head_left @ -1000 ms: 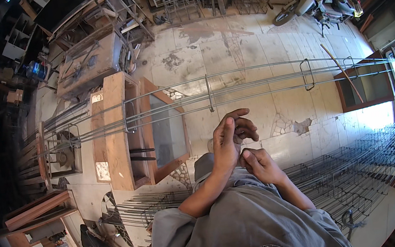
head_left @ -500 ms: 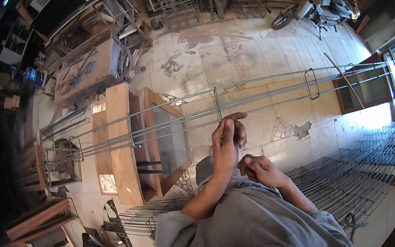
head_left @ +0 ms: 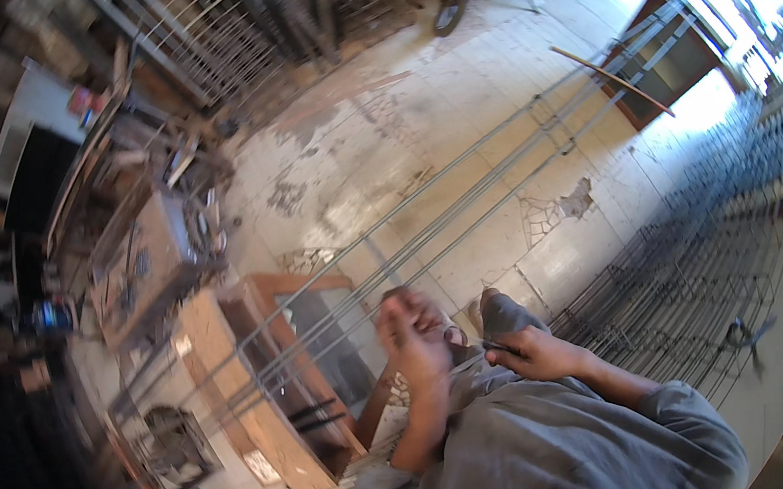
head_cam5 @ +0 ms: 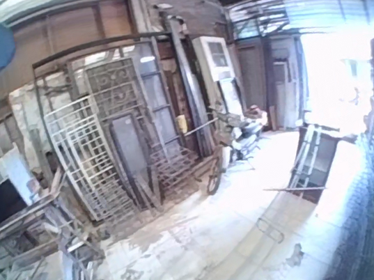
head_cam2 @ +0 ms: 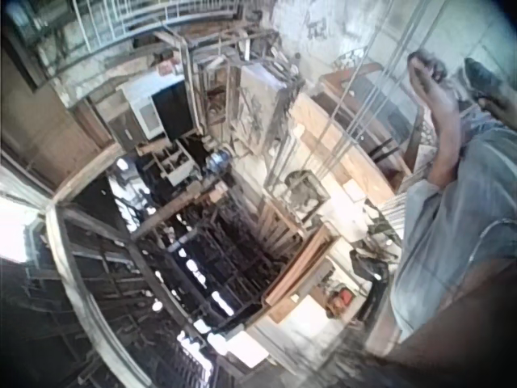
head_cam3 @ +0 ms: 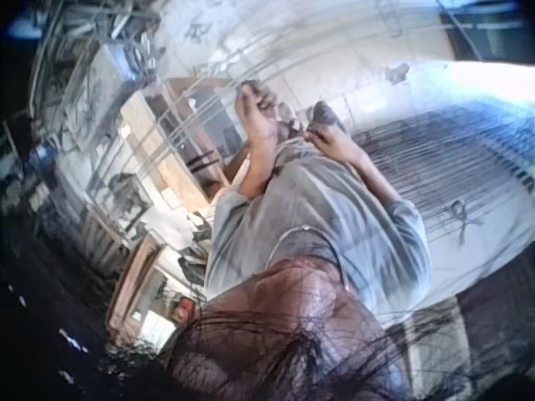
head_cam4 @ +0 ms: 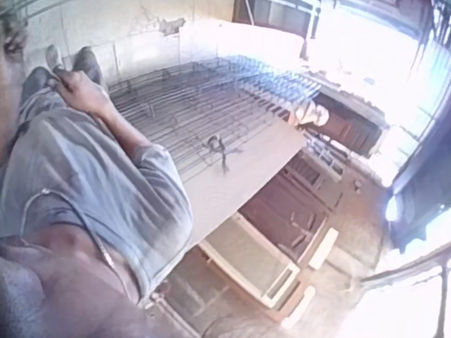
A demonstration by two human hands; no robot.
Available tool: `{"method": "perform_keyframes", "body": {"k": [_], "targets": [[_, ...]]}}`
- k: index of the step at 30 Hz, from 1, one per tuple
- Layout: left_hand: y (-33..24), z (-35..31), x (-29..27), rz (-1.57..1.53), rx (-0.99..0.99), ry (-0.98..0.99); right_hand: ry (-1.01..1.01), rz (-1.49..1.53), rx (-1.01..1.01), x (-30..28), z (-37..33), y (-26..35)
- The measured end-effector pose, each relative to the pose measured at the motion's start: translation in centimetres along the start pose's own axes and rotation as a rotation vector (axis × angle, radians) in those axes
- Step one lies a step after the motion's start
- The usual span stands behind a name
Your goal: The person assembles a metal structure by aligning metal rods and securing them with wire ties, using pliers to tighten and cut the wire.
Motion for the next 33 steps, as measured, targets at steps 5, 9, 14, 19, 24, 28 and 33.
{"method": "perform_keyframes", "body": {"k": [5,9,14,19,24,28,33], "targets": [[-6.7,1.2,-0.5,0.029,0.284,-0.124,-0.122,-0.301,0.135,-3.1,-2.4,-4.7],[-8.0,0.4,2.1,0.197,0.397,-0.089,-0.215,-0.194,0.037,-6.2,-3.1,-5.9],[-5.4,1.8,6.2,0.096,0.387,-0.016,-0.381,-0.266,-0.102,-11.0,-5.3,-7.5],[-0.9,2.8,9.8,0.090,0.393,-0.012,-0.291,-0.354,-0.132,-16.7,-7.7,-9.2],[2.8,3.2,11.2,-0.016,0.414,-0.142,-0.342,-0.388,-0.209,-21.3,-9.9,-12.2],[2.6,3.4,9.8,0.025,0.504,-0.181,-0.423,-0.340,-0.317,-24.4,-12.3,-14.4],[4.2,2.7,9.6,0.068,0.513,-0.195,-0.366,-0.357,-0.366,-25.8,-12.9,-16.6]]}}
Point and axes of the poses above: each hand's wrist, its own z-axis towards the middle knuckle, its own x-axis out of the palm, y = z × x, the point moved 9 cm from there along z, towards the middle knuckle, and after that the axes turned 1 degree about -z, right-handed, at the moved point
